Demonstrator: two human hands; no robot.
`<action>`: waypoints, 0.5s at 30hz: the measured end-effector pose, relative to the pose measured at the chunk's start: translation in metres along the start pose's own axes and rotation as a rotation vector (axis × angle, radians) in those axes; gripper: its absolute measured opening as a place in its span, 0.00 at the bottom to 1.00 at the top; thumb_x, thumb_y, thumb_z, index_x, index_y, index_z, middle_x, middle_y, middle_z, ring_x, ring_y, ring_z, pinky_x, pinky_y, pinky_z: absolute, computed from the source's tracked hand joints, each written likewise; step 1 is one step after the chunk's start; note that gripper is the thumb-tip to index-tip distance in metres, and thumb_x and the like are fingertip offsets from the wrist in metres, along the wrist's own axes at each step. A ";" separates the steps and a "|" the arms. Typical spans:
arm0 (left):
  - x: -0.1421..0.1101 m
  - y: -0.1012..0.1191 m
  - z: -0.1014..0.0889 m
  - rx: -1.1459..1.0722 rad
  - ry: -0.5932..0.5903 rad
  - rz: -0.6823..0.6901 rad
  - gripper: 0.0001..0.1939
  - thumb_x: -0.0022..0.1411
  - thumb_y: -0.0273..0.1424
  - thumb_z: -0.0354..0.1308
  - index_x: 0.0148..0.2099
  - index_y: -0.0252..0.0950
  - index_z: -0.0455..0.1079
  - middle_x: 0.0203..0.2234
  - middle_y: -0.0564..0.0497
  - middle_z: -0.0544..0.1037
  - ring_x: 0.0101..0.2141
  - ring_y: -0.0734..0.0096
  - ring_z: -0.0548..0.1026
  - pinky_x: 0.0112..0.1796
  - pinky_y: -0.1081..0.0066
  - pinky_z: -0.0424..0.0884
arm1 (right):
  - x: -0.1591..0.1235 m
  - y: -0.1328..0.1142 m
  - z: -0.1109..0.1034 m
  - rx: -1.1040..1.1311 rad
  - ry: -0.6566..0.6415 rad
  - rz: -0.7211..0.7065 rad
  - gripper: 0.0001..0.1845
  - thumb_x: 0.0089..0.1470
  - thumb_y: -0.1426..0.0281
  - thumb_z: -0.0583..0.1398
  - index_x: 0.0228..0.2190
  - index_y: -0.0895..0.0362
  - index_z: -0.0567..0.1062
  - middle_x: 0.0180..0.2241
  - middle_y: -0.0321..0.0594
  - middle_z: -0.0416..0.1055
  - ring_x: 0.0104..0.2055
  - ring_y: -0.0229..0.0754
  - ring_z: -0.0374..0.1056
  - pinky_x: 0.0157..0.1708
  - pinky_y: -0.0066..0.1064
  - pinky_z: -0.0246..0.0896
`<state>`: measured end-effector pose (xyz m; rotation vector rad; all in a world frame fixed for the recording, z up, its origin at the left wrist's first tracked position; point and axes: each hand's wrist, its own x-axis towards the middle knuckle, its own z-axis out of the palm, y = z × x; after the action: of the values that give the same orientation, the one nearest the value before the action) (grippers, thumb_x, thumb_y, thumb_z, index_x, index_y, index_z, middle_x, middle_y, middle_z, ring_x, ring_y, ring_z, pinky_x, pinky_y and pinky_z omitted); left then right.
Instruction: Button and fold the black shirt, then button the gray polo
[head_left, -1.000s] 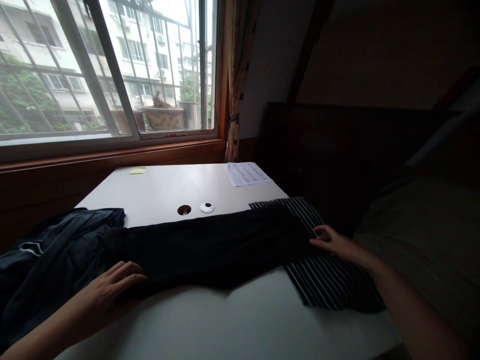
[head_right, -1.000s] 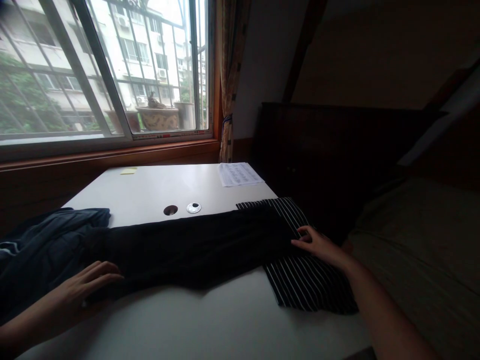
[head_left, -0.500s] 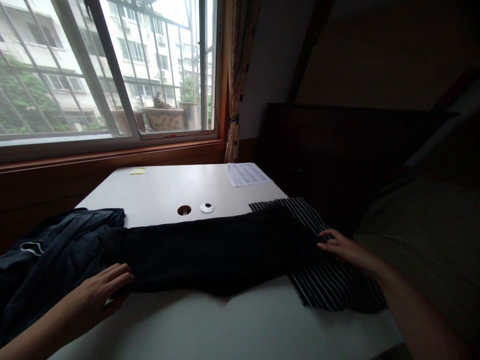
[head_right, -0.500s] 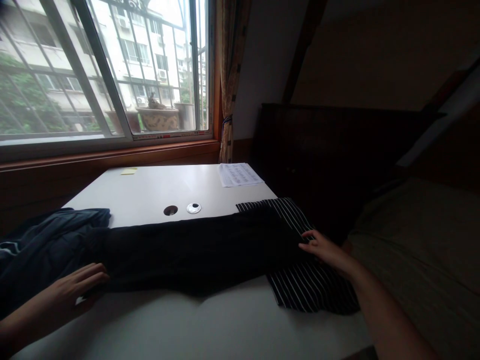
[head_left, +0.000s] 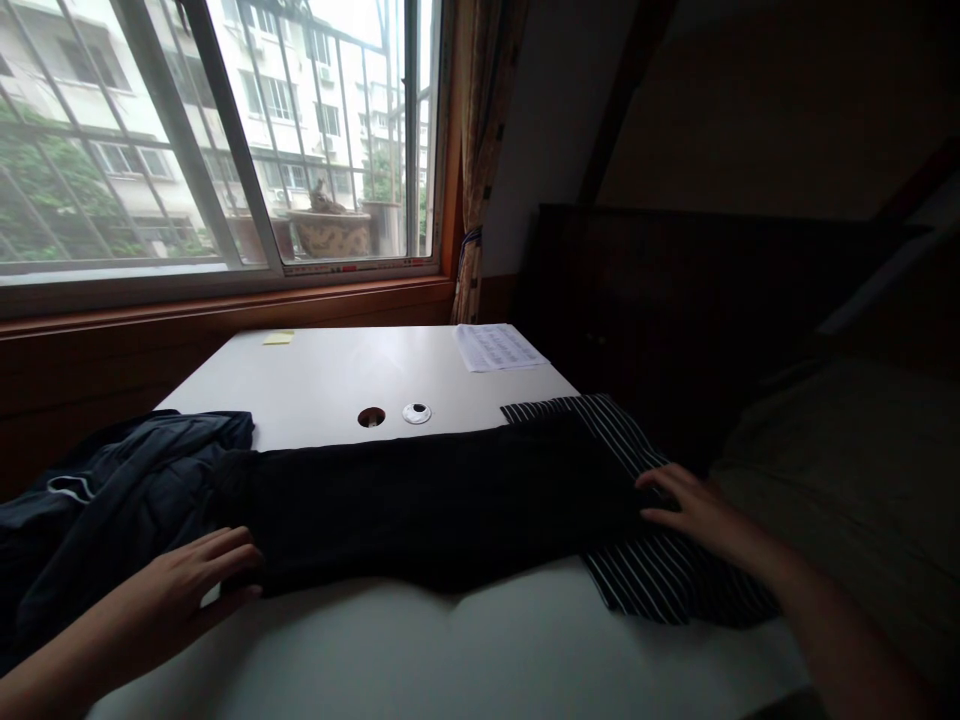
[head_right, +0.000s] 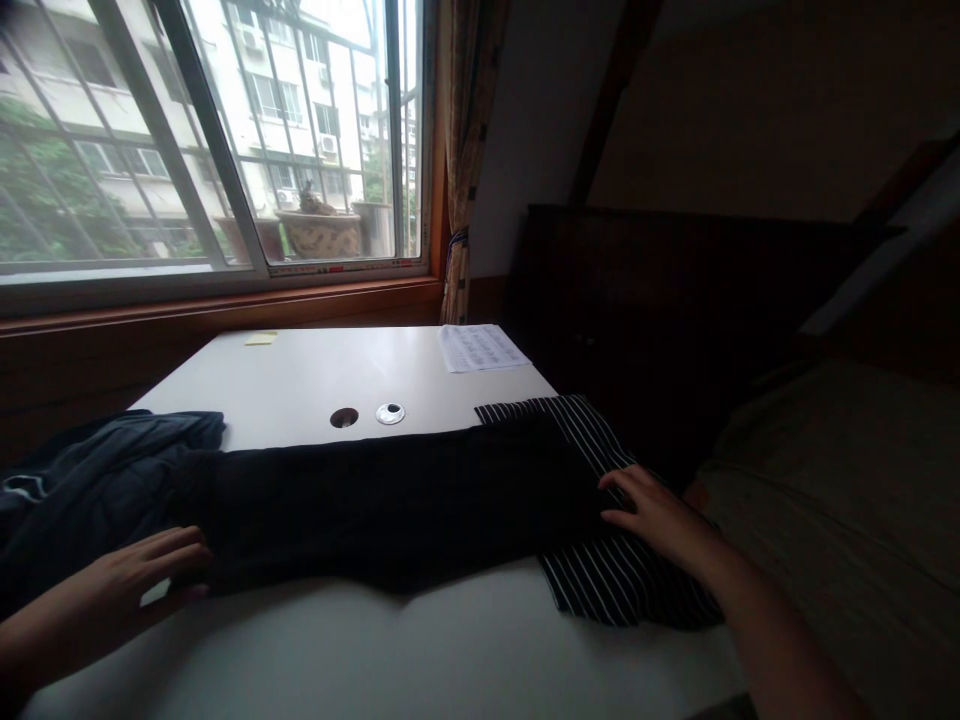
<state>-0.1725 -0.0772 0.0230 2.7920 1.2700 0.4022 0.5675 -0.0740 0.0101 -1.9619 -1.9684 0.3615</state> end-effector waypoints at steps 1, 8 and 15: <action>-0.002 -0.002 0.000 0.007 -0.026 0.007 0.10 0.66 0.40 0.60 0.47 0.47 0.78 0.42 0.50 0.81 0.41 0.63 0.81 0.42 0.72 0.78 | 0.000 -0.001 -0.002 -0.012 0.000 -0.041 0.15 0.46 0.59 0.67 0.39 0.45 0.79 0.48 0.42 0.74 0.51 0.56 0.70 0.53 0.47 0.64; -0.007 -0.009 -0.001 0.071 -0.058 0.011 0.13 0.66 0.32 0.55 0.48 0.48 0.78 0.45 0.51 0.82 0.44 0.58 0.81 0.47 0.66 0.77 | -0.007 -0.009 -0.009 -0.018 -0.089 -0.107 0.13 0.48 0.60 0.65 0.37 0.45 0.83 0.44 0.43 0.78 0.49 0.58 0.73 0.54 0.51 0.65; -0.015 -0.023 0.000 0.002 0.011 -0.063 0.14 0.67 0.36 0.52 0.48 0.50 0.79 0.44 0.52 0.81 0.40 0.62 0.82 0.40 0.72 0.78 | -0.022 -0.015 -0.009 -0.205 0.069 -0.248 0.12 0.56 0.66 0.58 0.38 0.47 0.81 0.43 0.41 0.79 0.47 0.54 0.74 0.52 0.49 0.67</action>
<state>-0.1986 -0.0733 0.0166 2.7472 1.3568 0.4133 0.5568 -0.0969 0.0231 -1.7870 -2.2454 0.0303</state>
